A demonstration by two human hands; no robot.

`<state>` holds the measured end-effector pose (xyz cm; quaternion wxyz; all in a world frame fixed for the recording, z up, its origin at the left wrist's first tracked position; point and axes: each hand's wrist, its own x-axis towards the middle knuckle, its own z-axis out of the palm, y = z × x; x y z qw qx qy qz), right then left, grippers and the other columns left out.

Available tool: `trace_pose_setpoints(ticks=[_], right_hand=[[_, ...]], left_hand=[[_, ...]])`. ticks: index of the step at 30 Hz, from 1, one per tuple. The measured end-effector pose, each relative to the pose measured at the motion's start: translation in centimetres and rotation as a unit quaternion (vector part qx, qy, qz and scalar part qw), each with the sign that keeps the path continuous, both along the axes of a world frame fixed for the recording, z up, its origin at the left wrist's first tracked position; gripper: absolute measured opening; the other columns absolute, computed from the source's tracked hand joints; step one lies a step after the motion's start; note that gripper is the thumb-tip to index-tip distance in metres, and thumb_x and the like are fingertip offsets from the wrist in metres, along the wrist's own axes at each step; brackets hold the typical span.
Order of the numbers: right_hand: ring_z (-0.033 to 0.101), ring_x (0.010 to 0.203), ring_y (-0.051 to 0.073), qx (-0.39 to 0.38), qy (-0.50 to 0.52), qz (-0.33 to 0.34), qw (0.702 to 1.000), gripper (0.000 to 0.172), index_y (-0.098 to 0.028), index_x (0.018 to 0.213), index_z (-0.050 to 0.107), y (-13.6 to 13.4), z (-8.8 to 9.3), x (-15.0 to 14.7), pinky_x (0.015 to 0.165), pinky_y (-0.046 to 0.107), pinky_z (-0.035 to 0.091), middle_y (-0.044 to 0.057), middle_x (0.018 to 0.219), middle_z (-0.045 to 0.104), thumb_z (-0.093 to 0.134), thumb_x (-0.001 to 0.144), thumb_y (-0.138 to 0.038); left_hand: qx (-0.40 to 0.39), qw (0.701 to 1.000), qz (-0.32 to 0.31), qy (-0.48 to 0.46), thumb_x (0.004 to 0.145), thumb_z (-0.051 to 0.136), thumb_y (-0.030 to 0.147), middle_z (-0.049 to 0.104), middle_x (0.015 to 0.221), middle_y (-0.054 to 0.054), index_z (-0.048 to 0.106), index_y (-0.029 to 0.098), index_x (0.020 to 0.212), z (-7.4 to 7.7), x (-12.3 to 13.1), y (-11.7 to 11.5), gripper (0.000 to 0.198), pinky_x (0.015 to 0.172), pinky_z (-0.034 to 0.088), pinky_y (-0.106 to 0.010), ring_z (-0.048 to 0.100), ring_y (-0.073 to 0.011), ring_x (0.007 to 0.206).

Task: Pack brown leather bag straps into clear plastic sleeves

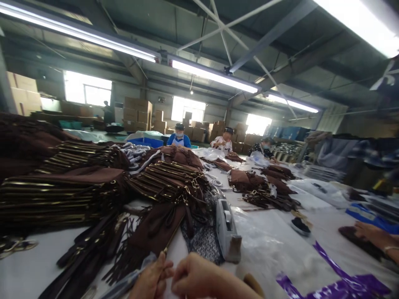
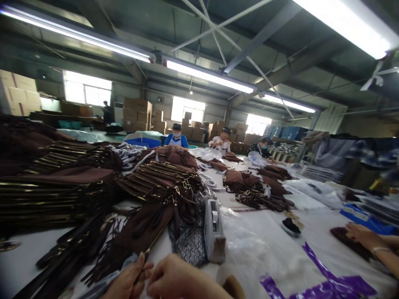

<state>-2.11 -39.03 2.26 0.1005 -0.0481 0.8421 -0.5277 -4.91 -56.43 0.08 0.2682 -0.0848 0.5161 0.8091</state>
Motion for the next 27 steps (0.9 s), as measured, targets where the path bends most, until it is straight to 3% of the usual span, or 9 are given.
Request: trace_pose_setpoints(ticks=[3,6,10,14,17,20,24,27], right_hand=[[0.036,0.033,0.008,-0.055,-0.060,-0.020,0.996,0.014,-0.021,0.056,0.069,-1.4,1.4,-2.3,0.032,0.020,0.022,0.001,0.047,0.061,0.063,0.069,-0.022],[0.035,0.035,0.006,-0.092,-0.051,-0.092,0.990,0.012,-0.016,0.059,0.064,-1.7,1.6,-4.0,0.034,0.020,0.020,-0.001,0.045,0.056,0.067,0.066,-0.026],[0.035,0.038,0.005,-0.130,-0.059,-0.149,0.978,0.033,-0.017,0.074,0.057,-1.2,0.0,-5.0,0.036,0.018,0.023,-0.005,0.054,0.054,0.064,0.071,-0.049],[0.042,0.045,0.005,-0.162,-0.110,-0.193,0.961,0.049,-0.017,0.080,0.055,-1.0,-1.9,-3.8,0.039,0.018,0.025,-0.001,0.071,0.059,0.063,0.070,-0.064],[0.042,0.044,0.006,-0.174,-0.155,-0.174,0.957,0.050,-0.015,0.071,0.056,-1.6,-3.0,-2.8,0.040,0.019,0.025,-0.002,0.061,0.055,0.067,0.068,-0.064],[0.035,0.042,0.006,-0.190,-0.107,-0.192,0.957,0.044,-0.016,0.066,0.056,-2.5,-3.4,-2.8,0.043,0.021,0.025,-0.007,0.047,0.043,0.068,0.068,-0.058],[0.034,0.046,0.007,-0.129,-0.028,-0.204,0.970,0.035,-0.014,0.065,0.062,-2.6,-2.8,-3.3,0.046,0.023,0.025,-0.006,0.048,0.044,0.068,0.068,-0.049],[0.037,0.050,0.009,-0.057,-0.016,-0.177,0.982,0.031,-0.014,0.063,0.064,-1.8,-2.2,-2.9,0.049,0.024,0.028,-0.004,0.052,0.049,0.066,0.068,-0.045]], left_hand=[[0.025,0.999,-0.035,0.012,0.056,0.077,0.068,0.027,0.047,0.014,0.052,0.018,0.081,-0.4,0.1,-0.5,0.061,0.038,0.007,-0.016,0.010,-0.0012,0.039],[0.017,0.997,-0.067,0.043,0.060,0.077,0.065,0.025,0.047,0.014,0.051,0.019,0.080,-0.9,-0.1,-0.7,0.056,0.037,0.006,-0.018,0.011,-0.0028,0.039],[0.004,0.997,-0.072,0.034,0.059,0.080,0.055,0.031,0.049,0.013,0.047,0.021,0.081,-1.8,-0.6,-0.7,0.052,0.037,0.008,-0.019,0.016,-0.0032,0.039],[-0.001,0.998,-0.057,0.019,0.062,0.076,0.057,0.030,0.046,0.014,0.045,0.022,0.080,-2.2,-0.7,-0.5,0.050,0.037,0.008,-0.020,0.015,-0.0039,0.038],[0.004,0.999,-0.044,0.031,0.064,0.075,0.058,0.031,0.045,0.013,0.046,0.022,0.080,-2.2,-0.5,-0.2,0.049,0.037,0.011,-0.020,0.017,-0.0041,0.037],[-0.009,0.999,-0.028,0.034,0.065,0.077,0.055,0.034,0.046,0.012,0.049,0.021,0.079,-2.1,-0.2,0.3,0.046,0.037,0.013,-0.019,0.021,-0.0037,0.037],[0.007,1.000,0.010,-0.004,0.077,0.066,0.057,0.036,0.047,0.010,0.052,0.019,0.078,-2.0,-0.3,0.4,0.041,0.038,0.012,-0.019,0.021,-0.0035,0.036],[0.044,0.996,0.010,-0.071,0.085,0.060,0.052,0.052,0.057,0.004,0.056,0.016,0.081,-1.6,-1.0,-0.2,0.037,0.038,0.016,-0.017,0.030,-0.0033,0.037]])
